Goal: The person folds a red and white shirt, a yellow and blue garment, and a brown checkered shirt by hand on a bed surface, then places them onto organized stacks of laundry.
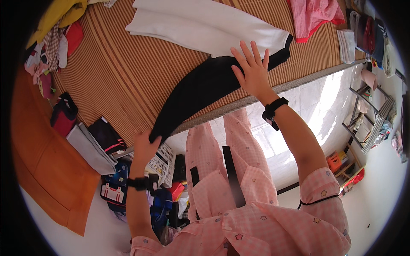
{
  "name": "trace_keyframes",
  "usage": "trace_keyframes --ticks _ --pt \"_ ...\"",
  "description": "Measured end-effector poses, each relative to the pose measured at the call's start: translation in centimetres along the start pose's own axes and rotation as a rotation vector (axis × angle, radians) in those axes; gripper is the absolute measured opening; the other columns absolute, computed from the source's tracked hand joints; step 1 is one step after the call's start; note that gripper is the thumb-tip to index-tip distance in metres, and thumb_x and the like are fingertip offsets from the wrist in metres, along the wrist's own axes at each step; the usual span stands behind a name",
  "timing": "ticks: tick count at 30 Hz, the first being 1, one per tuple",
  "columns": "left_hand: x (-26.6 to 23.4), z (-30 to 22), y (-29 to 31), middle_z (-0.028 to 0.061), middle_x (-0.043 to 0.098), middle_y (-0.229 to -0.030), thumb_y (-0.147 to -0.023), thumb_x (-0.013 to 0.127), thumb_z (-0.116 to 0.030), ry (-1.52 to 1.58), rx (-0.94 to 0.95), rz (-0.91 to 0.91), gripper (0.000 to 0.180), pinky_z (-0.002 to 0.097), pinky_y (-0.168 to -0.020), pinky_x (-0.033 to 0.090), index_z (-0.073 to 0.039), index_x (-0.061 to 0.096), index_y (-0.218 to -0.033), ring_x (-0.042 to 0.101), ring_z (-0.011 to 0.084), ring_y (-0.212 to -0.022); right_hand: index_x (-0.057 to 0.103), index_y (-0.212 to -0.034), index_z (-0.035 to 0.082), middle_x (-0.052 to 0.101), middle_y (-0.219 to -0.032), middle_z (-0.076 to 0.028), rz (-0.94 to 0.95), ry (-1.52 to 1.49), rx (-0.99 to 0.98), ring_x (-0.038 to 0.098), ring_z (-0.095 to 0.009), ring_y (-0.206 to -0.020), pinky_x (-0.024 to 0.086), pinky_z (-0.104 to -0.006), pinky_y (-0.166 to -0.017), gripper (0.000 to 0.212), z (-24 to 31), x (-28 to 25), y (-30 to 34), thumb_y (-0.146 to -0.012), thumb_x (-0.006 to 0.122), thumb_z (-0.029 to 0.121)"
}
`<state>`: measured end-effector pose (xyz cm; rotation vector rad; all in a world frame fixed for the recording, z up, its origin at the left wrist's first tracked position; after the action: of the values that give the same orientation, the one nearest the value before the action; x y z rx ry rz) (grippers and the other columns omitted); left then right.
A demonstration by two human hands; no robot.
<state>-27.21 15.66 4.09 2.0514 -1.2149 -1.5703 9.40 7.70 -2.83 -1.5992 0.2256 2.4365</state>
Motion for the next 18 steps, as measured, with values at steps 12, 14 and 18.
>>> trace_keyframes --ticks 12,14,18 --pt "-2.4 -14.1 2.7 0.0222 0.063 -0.086 -0.076 0.068 -0.019 0.249 -0.054 0.319 0.035 0.0353 -0.067 0.049 0.002 0.053 -0.099 0.064 0.0348 -0.08 0.058 -0.112 0.015 0.044 -0.131 -0.009 -0.024 0.027 0.052 0.03 -0.033 -0.128 0.026 -0.0652 -0.094 0.034 -0.6 -1.8 -1.6 -0.082 0.059 0.03" --pt "-2.7 -17.3 0.2 0.0205 0.061 -0.081 -0.077 0.069 -0.022 0.156 0.04 0.154 0.033 0.0367 -0.064 0.049 0.0 0.052 -0.095 0.063 0.0356 -0.075 0.059 -0.106 0.011 0.049 -0.122 -0.009 -0.093 -0.092 0.05 0.038 -0.031 -0.12 0.03 -0.0587 -0.092 0.029 -2.6 -1.8 -3.7 -0.081 0.06 0.025" --pt "-1.5 -20.2 -8.5 0.0129 0.056 -0.088 -0.082 0.066 -0.024 0.032 0.232 -0.284 0.038 0.0343 -0.065 0.047 -0.002 0.05 -0.108 0.057 0.0286 -0.075 0.06 -0.087 0.004 0.059 -0.088 -0.009 -0.218 -0.181 0.095 0.054 -0.029 -0.088 0.044 -0.0421 -0.076 0.012 -5.6 -1.8 -7.9 -0.078 0.059 0.01"
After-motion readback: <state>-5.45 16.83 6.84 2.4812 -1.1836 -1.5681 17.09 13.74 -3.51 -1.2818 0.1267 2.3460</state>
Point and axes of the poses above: each hand's wrist, its own y-axis away from the middle knuckle, its own x-axis out of the palm, z = x × y, the point moved 4 cm from there along -y, towards the middle knuckle
